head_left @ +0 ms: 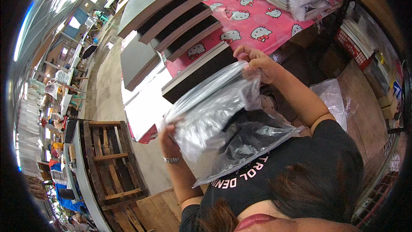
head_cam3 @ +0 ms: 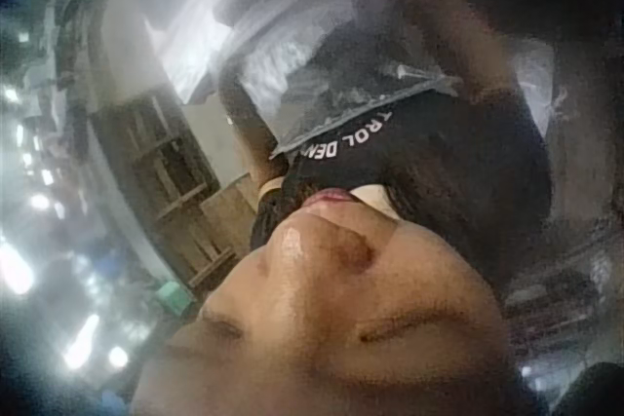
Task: The person picks up a thin black book, slides it into a clear plastic bag, and then folds the open end of the bag into the book's cover.
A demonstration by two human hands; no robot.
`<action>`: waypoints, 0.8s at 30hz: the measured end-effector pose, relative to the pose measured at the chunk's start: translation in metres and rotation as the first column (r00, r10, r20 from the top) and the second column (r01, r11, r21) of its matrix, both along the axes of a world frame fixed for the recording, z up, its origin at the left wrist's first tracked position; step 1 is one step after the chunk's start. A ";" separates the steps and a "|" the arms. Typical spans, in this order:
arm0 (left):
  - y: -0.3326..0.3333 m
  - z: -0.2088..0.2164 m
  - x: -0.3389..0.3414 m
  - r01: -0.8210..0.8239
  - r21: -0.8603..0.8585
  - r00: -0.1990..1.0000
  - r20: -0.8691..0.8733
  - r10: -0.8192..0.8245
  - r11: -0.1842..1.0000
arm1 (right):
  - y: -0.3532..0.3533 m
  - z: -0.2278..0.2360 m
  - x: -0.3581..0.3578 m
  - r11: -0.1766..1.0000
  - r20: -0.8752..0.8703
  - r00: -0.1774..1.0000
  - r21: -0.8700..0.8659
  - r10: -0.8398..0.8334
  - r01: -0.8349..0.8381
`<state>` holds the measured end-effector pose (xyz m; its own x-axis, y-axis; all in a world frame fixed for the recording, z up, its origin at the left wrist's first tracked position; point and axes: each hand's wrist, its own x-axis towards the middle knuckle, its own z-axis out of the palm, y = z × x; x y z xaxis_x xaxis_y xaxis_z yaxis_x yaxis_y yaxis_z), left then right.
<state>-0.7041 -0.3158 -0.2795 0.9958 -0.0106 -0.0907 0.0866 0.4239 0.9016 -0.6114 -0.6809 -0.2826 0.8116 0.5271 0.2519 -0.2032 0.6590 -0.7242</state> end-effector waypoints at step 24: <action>0.039 -0.093 -0.030 0.283 0.076 0.858 -0.466 -0.217 0.956 | -0.052 -0.099 -0.039 0.871 -0.347 0.937 -0.451 0.031 -0.196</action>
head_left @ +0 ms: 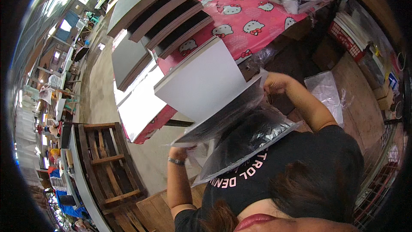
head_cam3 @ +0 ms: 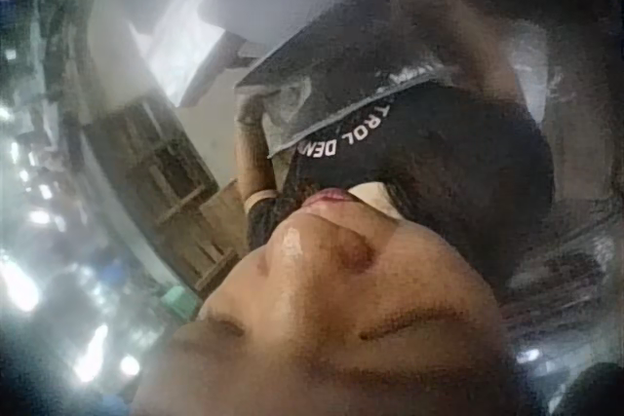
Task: The person picks up a thin black book, slides it into a clear plastic bag, and then folds the open end of the bag into the book's cover.
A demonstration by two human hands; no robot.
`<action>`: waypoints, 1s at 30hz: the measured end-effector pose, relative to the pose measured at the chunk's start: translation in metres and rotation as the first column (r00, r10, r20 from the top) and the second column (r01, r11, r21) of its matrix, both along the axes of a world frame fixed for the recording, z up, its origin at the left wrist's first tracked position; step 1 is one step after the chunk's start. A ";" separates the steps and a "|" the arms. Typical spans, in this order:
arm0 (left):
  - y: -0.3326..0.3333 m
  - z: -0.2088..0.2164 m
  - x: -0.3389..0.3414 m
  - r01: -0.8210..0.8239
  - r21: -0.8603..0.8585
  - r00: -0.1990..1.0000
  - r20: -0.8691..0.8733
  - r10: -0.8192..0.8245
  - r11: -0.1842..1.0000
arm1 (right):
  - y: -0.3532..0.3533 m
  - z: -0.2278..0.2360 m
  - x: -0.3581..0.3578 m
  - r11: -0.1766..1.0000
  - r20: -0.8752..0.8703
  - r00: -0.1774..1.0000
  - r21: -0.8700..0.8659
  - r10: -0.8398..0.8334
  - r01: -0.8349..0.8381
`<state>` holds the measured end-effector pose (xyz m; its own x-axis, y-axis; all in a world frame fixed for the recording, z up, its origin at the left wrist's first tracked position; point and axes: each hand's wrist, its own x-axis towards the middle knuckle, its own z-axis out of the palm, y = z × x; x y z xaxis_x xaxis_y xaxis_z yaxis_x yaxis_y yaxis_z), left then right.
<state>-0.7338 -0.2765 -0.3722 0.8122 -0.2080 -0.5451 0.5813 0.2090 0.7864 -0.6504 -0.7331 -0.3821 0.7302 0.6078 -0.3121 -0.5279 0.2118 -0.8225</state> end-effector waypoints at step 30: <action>-0.112 0.129 0.020 -0.266 -0.222 0.699 0.625 0.346 0.938 | 0.160 0.141 0.006 0.997 0.764 0.645 -0.028 -0.024 0.070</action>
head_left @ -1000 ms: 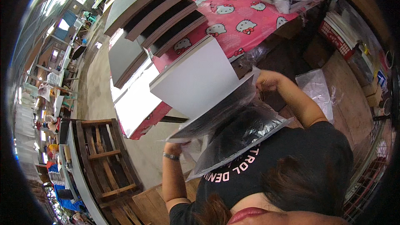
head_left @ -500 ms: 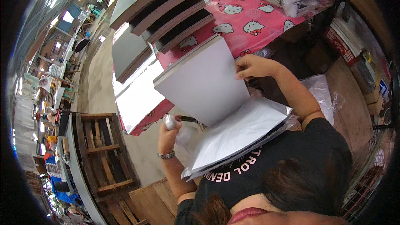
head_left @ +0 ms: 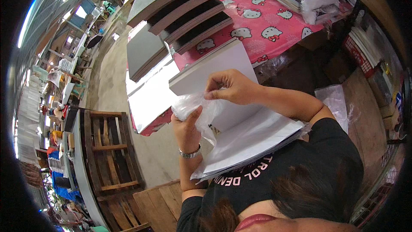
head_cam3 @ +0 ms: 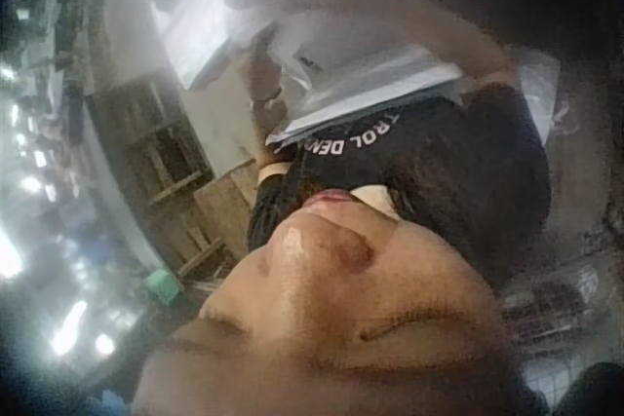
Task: The person picks up a thin black book, slides it into a clear plastic bag, and then folds the open end of the bag into the book's cover.
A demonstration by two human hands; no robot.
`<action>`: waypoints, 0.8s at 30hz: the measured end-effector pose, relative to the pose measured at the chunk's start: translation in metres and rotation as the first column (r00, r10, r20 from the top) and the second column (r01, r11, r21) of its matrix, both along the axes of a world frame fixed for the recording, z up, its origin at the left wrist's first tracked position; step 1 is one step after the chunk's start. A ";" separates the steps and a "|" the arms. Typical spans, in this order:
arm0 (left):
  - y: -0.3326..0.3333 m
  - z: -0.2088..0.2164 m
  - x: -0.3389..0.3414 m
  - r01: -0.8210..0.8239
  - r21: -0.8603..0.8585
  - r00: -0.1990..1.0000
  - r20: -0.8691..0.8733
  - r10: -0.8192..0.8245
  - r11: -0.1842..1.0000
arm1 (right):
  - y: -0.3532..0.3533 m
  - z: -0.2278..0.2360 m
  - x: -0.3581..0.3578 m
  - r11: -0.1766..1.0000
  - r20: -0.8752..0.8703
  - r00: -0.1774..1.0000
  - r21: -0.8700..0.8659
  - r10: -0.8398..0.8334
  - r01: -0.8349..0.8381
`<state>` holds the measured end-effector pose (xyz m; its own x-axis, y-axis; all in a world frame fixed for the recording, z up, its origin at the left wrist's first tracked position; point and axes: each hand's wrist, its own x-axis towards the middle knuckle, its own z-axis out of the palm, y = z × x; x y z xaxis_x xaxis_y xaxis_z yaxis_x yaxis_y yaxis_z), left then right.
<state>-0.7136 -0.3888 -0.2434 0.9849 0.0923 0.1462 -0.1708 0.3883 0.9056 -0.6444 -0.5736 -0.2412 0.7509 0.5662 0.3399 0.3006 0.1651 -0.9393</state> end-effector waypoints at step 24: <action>-0.006 -0.010 -0.013 0.058 0.116 0.992 -0.122 -0.043 0.992 | 0.004 -0.008 -0.018 0.940 -0.399 0.893 0.334 0.208 -0.070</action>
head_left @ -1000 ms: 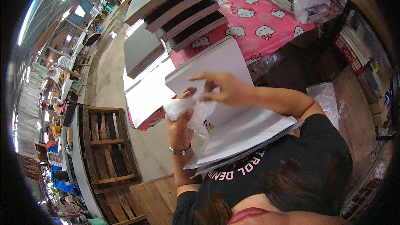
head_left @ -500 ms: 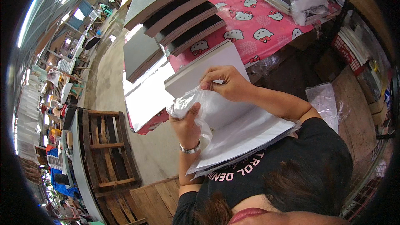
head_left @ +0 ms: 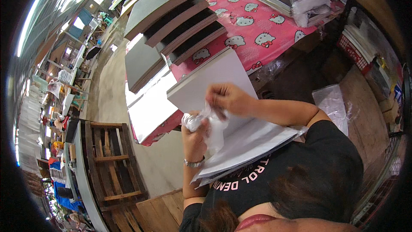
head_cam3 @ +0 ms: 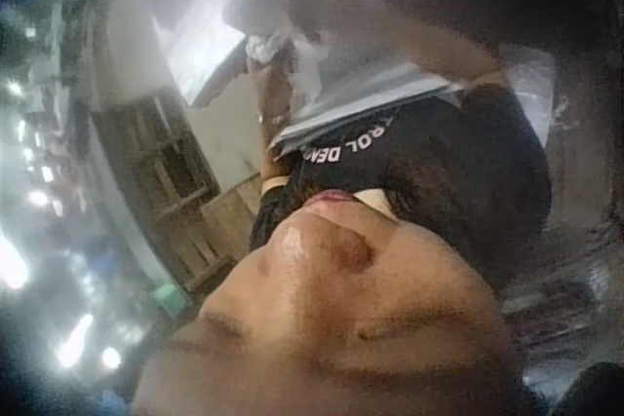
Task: The person picks up a thin black book, slides it into a clear plastic bag, and then folds the open end of the bag into the book's cover.
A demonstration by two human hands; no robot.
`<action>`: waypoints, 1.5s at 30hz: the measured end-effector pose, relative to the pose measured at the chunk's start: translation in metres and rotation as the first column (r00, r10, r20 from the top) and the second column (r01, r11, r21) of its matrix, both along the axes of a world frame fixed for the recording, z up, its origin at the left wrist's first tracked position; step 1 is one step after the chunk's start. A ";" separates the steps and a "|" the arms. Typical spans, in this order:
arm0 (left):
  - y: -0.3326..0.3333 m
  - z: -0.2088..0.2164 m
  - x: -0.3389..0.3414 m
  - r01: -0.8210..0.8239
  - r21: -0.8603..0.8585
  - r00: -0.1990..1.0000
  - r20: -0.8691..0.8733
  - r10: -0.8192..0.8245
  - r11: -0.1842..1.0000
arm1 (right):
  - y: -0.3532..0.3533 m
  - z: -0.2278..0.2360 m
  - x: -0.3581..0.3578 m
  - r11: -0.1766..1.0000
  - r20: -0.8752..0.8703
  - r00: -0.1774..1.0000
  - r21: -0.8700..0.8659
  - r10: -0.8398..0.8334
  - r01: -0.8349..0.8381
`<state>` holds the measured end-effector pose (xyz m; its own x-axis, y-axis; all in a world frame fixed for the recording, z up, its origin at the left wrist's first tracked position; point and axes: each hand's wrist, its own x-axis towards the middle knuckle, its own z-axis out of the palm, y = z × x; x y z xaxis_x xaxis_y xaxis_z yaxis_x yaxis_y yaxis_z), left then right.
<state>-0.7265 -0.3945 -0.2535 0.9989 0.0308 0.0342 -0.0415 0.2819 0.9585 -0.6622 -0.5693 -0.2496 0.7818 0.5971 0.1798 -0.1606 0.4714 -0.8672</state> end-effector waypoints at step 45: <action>0.101 -0.035 0.006 0.358 0.135 0.910 -0.273 -0.313 0.924 | -0.111 -0.002 0.052 0.990 -0.016 0.992 0.062 -0.125 0.126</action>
